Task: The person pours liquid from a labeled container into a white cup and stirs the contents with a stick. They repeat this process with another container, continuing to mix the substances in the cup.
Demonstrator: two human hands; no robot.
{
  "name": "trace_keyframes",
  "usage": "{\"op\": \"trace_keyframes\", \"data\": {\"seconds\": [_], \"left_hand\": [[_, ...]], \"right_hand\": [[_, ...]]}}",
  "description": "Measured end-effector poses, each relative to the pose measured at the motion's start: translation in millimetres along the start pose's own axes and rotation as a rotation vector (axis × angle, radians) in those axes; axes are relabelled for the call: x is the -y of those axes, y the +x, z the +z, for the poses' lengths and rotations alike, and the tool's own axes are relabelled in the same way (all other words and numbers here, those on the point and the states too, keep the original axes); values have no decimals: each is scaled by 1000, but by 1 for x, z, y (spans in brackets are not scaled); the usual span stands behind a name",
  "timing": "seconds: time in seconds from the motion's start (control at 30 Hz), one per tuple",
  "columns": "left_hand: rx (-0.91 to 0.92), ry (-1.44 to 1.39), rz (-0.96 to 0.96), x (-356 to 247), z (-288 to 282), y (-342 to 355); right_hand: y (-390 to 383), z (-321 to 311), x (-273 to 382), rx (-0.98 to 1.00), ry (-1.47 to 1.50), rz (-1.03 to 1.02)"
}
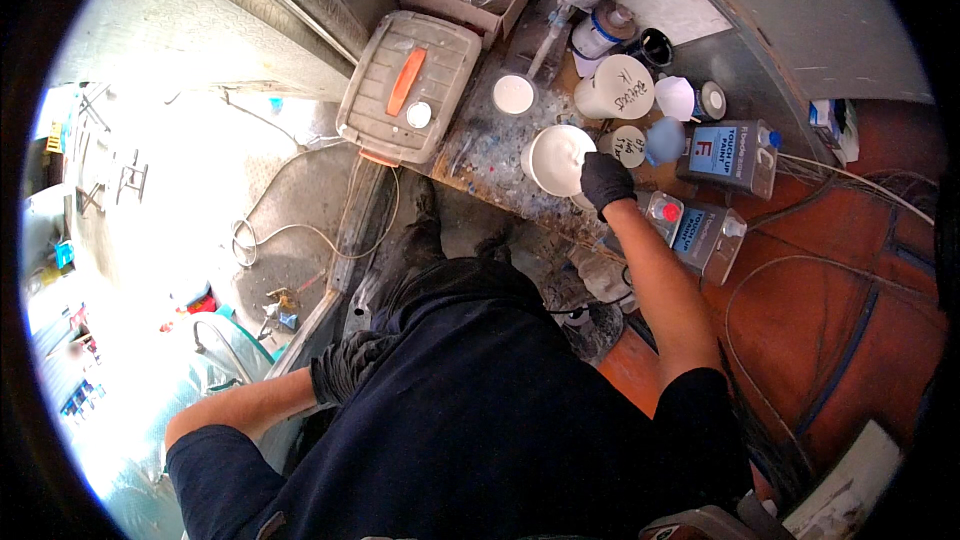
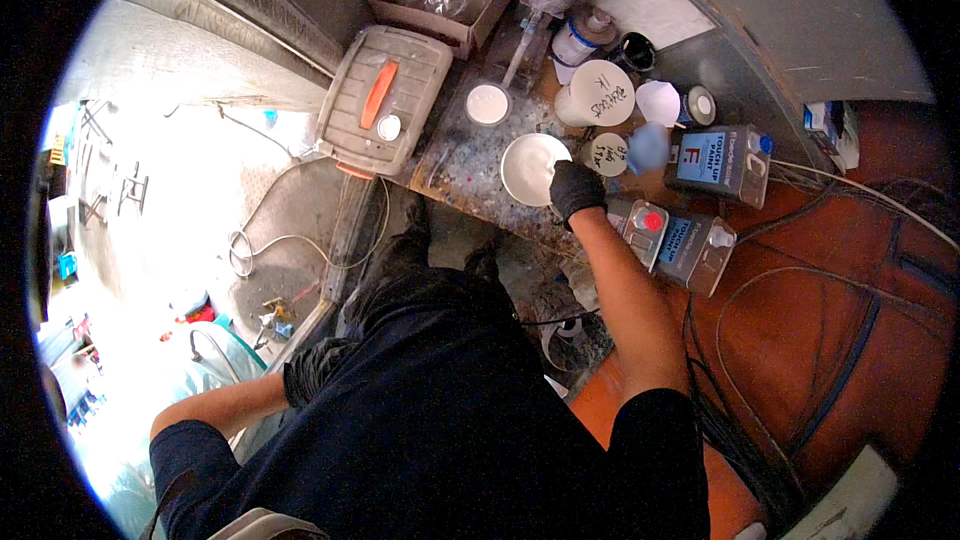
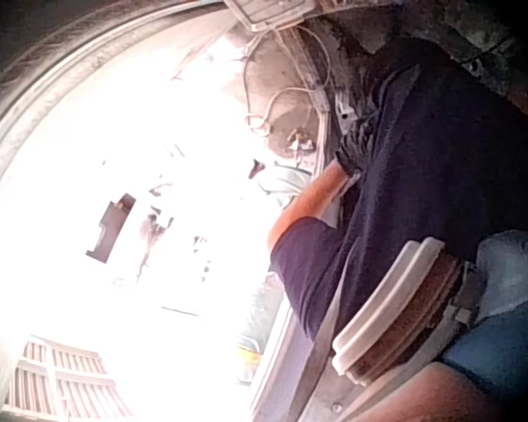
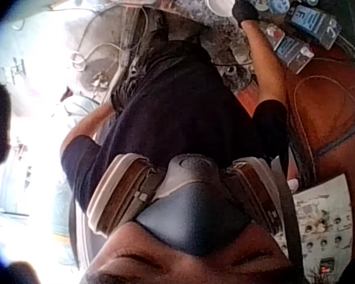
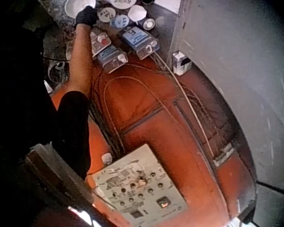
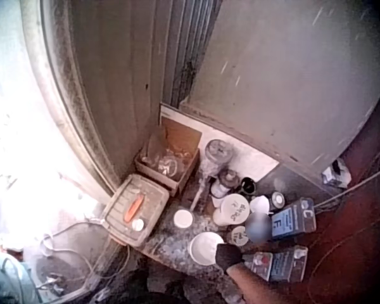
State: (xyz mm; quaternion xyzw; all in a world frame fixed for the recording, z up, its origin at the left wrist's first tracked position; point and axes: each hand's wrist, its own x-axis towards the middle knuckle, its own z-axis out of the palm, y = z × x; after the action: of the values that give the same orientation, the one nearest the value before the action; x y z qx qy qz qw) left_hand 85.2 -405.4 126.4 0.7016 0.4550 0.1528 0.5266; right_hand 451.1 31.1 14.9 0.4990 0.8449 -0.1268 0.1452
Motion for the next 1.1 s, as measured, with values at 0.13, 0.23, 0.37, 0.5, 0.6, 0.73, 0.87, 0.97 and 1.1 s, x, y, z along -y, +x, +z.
{"op": "trace_keyframes", "data": {"seconds": [0.13, 0.23, 0.37, 0.5, 0.6, 0.73, 0.87, 0.97, 1.1], "left_hand": [[-95, 24, 20, -11, -7, 7], [-136, -52, 36, -1, 3, 4], [-101, -62, 64, 10, 8, 3], [-2, 13, 53, 6, 9, -7], [-40, 10, 75, 4, 6, -2], [-76, -21, -19, 4, 5, -1], [-95, 72, 14, -18, -14, 5], [-150, -2, 13, -25, -16, 8], [-23, -90, -18, -10, -4, 9]], "right_hand": [[2, 2, 1, -89, 160, -113], [4, -10, 3, -227, 199, 122], [-9, 12, -22, -29, 45, -19], [-4, -3, -1, -153, 161, -164], [0, -8, -8, -238, 172, 60], [-8, 8, -12, -5, 72, -66], [1, 6, -6, -220, 194, -157], [-1, -2, -4, -184, 189, 12], [-5, 3, 1, 46, 135, -113]]}}
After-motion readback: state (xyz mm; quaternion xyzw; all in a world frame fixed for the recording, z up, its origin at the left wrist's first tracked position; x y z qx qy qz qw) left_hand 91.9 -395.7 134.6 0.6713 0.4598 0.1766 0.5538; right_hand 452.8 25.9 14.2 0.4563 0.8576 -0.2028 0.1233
